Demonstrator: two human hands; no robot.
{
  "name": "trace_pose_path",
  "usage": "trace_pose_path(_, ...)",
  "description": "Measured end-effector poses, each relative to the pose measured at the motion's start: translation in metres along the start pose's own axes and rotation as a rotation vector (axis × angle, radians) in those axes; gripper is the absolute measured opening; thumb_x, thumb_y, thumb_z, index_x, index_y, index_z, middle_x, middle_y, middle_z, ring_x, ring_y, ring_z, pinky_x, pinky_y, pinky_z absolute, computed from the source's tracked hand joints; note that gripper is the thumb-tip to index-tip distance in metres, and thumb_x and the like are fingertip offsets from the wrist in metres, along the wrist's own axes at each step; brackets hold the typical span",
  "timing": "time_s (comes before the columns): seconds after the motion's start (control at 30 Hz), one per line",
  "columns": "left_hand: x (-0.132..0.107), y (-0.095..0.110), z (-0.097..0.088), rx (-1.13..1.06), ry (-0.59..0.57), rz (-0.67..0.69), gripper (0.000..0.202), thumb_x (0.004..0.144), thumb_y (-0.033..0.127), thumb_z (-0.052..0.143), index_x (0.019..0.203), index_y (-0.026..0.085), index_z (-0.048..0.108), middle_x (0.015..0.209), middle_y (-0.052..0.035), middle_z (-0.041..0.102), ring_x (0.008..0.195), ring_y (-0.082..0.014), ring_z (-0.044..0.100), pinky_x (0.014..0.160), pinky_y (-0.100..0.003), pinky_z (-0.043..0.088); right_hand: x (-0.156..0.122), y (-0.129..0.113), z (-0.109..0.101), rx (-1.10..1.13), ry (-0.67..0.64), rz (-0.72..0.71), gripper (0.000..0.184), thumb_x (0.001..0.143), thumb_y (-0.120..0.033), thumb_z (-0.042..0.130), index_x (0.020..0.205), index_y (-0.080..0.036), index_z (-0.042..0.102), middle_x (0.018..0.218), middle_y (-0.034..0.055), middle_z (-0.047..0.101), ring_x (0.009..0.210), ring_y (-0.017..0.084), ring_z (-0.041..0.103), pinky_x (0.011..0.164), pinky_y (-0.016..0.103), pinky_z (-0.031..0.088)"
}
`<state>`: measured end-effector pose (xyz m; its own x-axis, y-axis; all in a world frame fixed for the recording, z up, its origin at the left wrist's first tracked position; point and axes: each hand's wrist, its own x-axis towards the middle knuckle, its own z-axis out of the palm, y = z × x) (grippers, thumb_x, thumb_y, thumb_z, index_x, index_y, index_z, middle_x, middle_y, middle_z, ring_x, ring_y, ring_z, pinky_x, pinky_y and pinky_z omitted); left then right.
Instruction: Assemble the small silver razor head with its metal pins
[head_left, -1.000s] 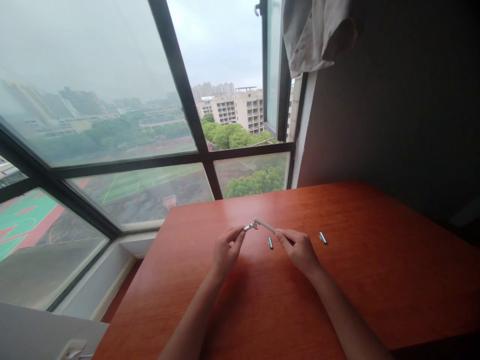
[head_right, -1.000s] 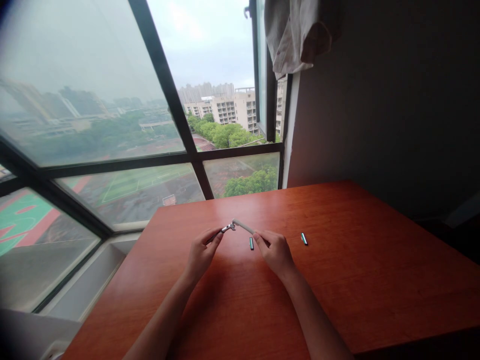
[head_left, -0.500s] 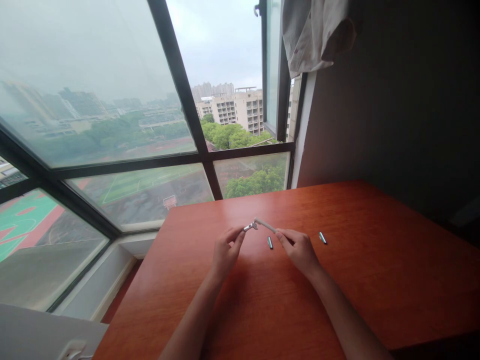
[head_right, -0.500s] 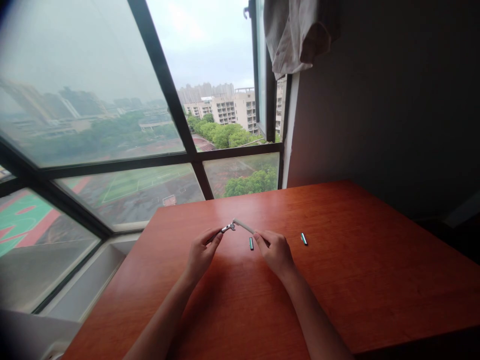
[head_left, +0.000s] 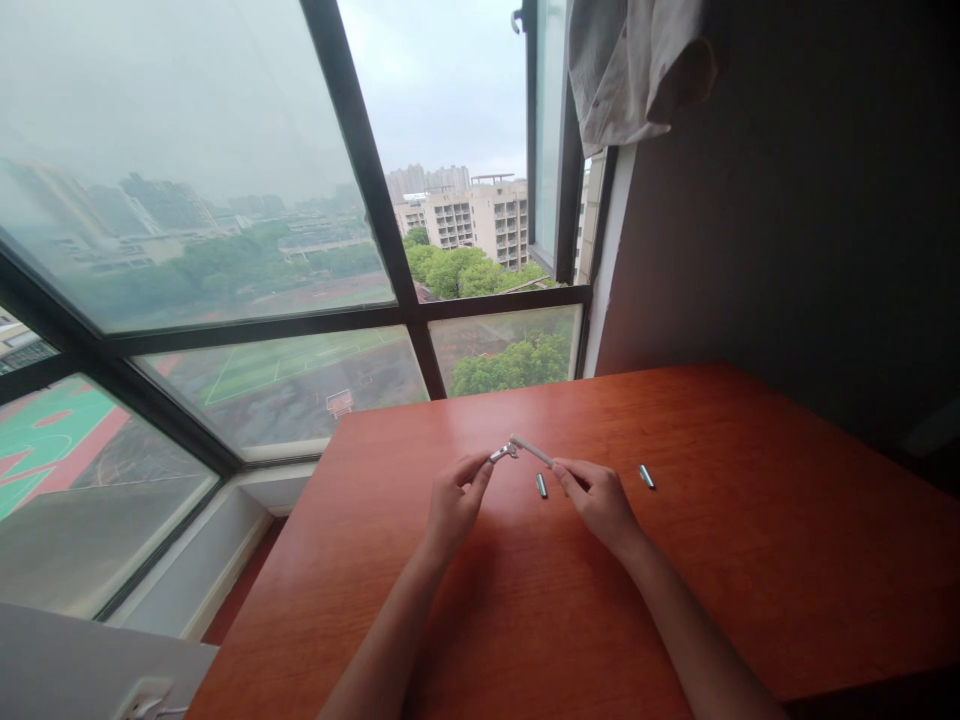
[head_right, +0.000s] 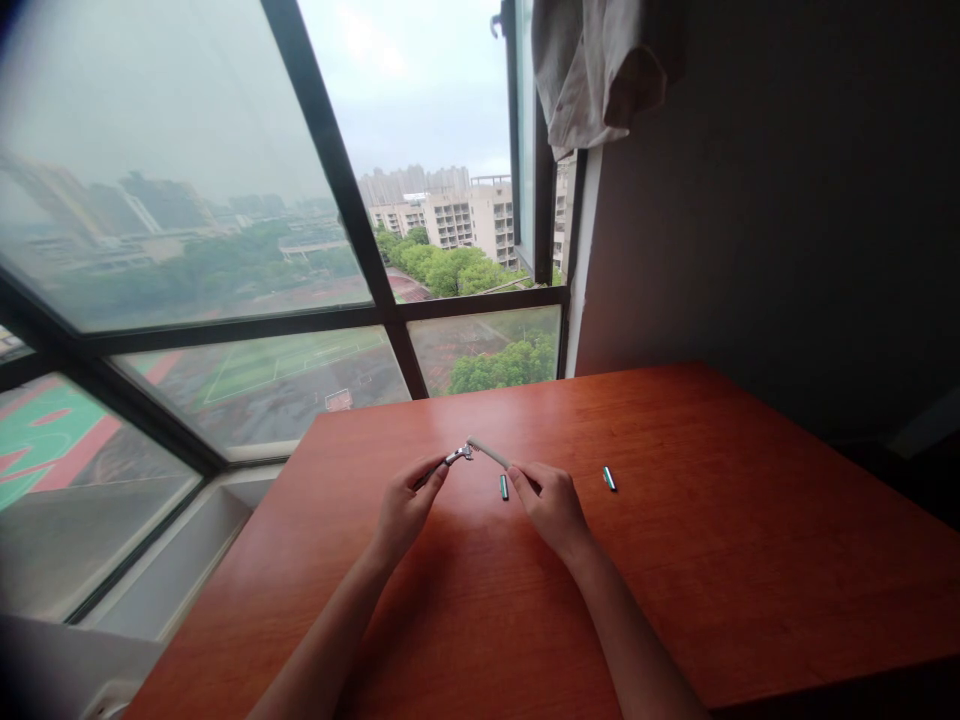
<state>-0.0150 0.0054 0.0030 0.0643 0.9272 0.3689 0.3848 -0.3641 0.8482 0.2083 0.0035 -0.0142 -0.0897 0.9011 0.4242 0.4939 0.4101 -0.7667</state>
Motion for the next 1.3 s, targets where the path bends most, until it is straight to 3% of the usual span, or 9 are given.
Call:
trace_pose_path(0.37,0.0008,-0.0012,-0.0009,0.001,0.069,-0.065,0.030,0.083,0.035,0.059,0.102,0.016,0.072,0.091,-0.0078,0.073,0.084,-0.0213,0.065,0.071,-0.026,0.050,-0.0012,-0.0013,-0.0012,-0.001,-0.065,-0.043,0.034,0.092,-0.035,0.046,0.085,-0.016,0.074,0.070,0.0041,0.068,0.062,0.017,0.060,0.057,0.024,0.040)
trace_pose_path(0.57,0.0014,0.0025,-0.0022,-0.019,0.097,-0.119,0.032,0.081,0.037,0.060,0.099,0.015,0.073,0.085,-0.0073,0.073,0.081,-0.0219,0.066,0.069,-0.027,0.050,-0.0016,-0.0011,0.0005,-0.020,-0.013,-0.058,0.032,0.091,-0.034,0.047,0.084,-0.017,0.073,0.075,0.0064,0.070,0.066,0.019,0.061,0.061,0.025,0.042)
trace_pose_path(1.3,0.0007,0.0075,-0.0012,-0.058,0.115,-0.160,0.034,0.080,0.039,0.060,0.100,0.014,0.073,0.080,-0.0060,0.072,0.077,-0.0203,0.064,0.066,-0.025,0.047,-0.0015,-0.0006,0.0008,-0.017,-0.039,-0.065,0.031,0.092,-0.032,0.048,0.085,-0.018,0.074,0.075,0.0052,0.071,0.065,0.018,0.062,0.060,0.025,0.042)
